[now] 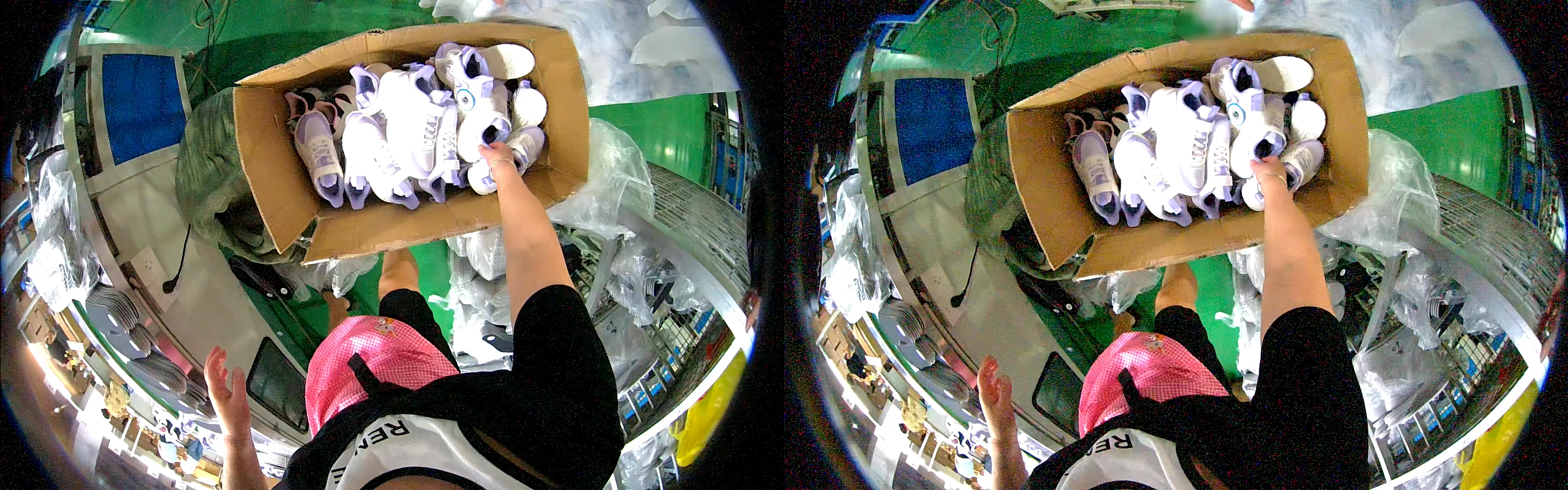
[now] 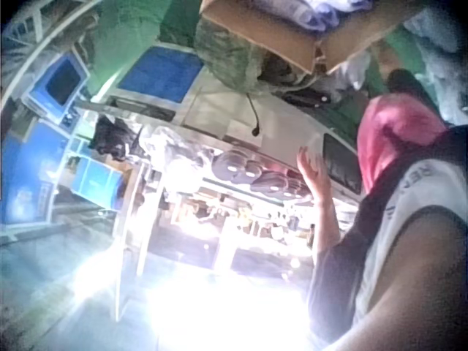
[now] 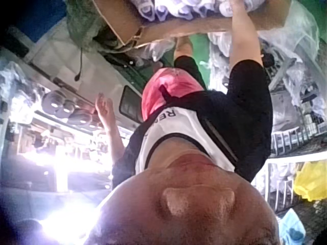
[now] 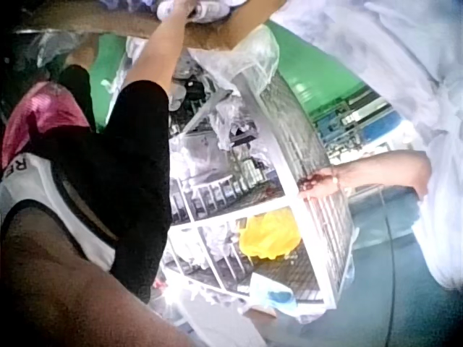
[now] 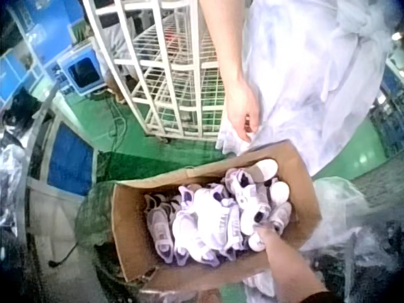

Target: The person takes shoes out of a cardboard box and places them in rows on a conveyor belt, occasionally handling insoles and plastic packaging.

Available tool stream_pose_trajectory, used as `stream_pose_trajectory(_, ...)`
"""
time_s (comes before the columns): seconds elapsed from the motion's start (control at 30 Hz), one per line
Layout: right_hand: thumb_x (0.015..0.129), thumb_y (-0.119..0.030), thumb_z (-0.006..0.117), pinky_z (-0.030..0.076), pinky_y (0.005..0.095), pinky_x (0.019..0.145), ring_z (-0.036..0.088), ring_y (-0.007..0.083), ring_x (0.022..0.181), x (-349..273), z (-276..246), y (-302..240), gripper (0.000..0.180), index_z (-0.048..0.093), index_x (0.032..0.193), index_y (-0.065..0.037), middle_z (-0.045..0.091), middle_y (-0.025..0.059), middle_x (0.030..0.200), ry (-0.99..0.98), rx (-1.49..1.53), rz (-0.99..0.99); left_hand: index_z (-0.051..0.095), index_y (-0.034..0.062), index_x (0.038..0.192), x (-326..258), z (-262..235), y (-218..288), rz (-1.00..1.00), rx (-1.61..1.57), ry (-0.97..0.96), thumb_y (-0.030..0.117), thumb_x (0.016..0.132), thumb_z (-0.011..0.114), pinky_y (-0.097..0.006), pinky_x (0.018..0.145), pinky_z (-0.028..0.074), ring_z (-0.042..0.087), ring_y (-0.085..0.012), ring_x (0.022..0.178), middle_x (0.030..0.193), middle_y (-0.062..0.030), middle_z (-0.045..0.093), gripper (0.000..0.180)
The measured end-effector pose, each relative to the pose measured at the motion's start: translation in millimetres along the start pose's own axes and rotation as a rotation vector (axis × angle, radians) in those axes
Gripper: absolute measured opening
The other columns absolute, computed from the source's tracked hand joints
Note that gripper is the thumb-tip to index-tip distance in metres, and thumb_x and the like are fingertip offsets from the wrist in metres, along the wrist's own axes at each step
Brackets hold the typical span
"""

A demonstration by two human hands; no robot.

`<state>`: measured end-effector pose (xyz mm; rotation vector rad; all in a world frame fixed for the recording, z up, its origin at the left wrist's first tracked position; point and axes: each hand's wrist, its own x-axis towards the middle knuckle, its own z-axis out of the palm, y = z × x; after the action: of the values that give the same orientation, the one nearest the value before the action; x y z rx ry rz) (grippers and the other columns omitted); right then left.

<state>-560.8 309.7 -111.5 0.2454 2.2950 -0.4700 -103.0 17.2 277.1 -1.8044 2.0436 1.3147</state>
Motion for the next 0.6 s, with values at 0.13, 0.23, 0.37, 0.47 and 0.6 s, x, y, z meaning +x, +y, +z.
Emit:
stream_pose_trajectory(0.13,0.070,-0.037,0.054,0.042,0.0318,0.071,0.055,0.0223,0.076,-26.8,-20.9,-8.6,0.043,0.057,0.092,0.000,0.059,0.0128,0.084,0.067,-0.243,-0.048,0.041,0.0077,0.111,-9.9,0.0,-12.4,0.003,-0.059,0.000,0.002,0.075,0.047,-0.034,0.090,0.026,0.037,-0.0170,0.108,0.121,-0.0064,0.037,0.037)
stream_pose_trajectory(0.23,0.072,-0.040,0.054,0.041,0.0299,0.066,0.051,0.0165,0.074,-66.7,-84.5,-30.9,0.045,0.055,0.098,-0.002,0.057,0.0078,0.089,-0.288,-0.137,0.026,0.042,0.0066,0.110,-16.9,5.0,-16.2,-0.015,-0.135,-0.023,0.001,0.075,0.047,-0.031,0.090,0.028,0.038,-0.0164,0.107,0.119,-0.0062,0.039,0.036)
stream_pose_trajectory(0.37,0.071,-0.044,0.056,0.038,0.0247,0.059,0.046,0.0104,0.070,-132.6,-143.0,-28.5,0.048,0.055,0.098,-0.004,0.054,0.0017,0.087,-0.448,0.055,-0.096,0.040,0.0031,0.112,-16.6,12.4,-5.7,0.079,-0.226,-0.099,0.002,0.077,0.047,-0.027,0.085,0.033,0.041,-0.0161,0.103,0.115,-0.0074,0.041,0.035)
stream_pose_trajectory(0.47,0.070,-0.042,0.059,0.033,0.0206,0.049,0.041,0.0065,0.058,-192.9,-165.3,-35.3,0.039,0.056,0.087,-0.006,0.050,-0.0023,0.071,-0.335,-0.171,-0.196,0.040,0.0008,0.112,-21.4,20.3,9.5,0.133,-0.335,-0.151,0.003,0.079,0.047,-0.025,0.083,0.035,0.044,-0.0155,0.099,0.109,-0.0087,0.046,0.034)
stream_pose_trajectory(0.6,0.073,-0.030,0.061,0.041,0.0240,0.064,0.050,0.0105,0.074,-345.9,-149.7,-90.0,0.041,0.052,0.098,0.002,0.055,0.0047,0.085,-0.136,-0.041,-0.440,0.039,0.0001,0.113,-39.4,14.0,23.8,0.078,-0.552,-0.272,0.009,0.081,0.050,-0.027,0.085,0.036,0.044,-0.0165,0.100,0.108,-0.0092,0.046,0.035)
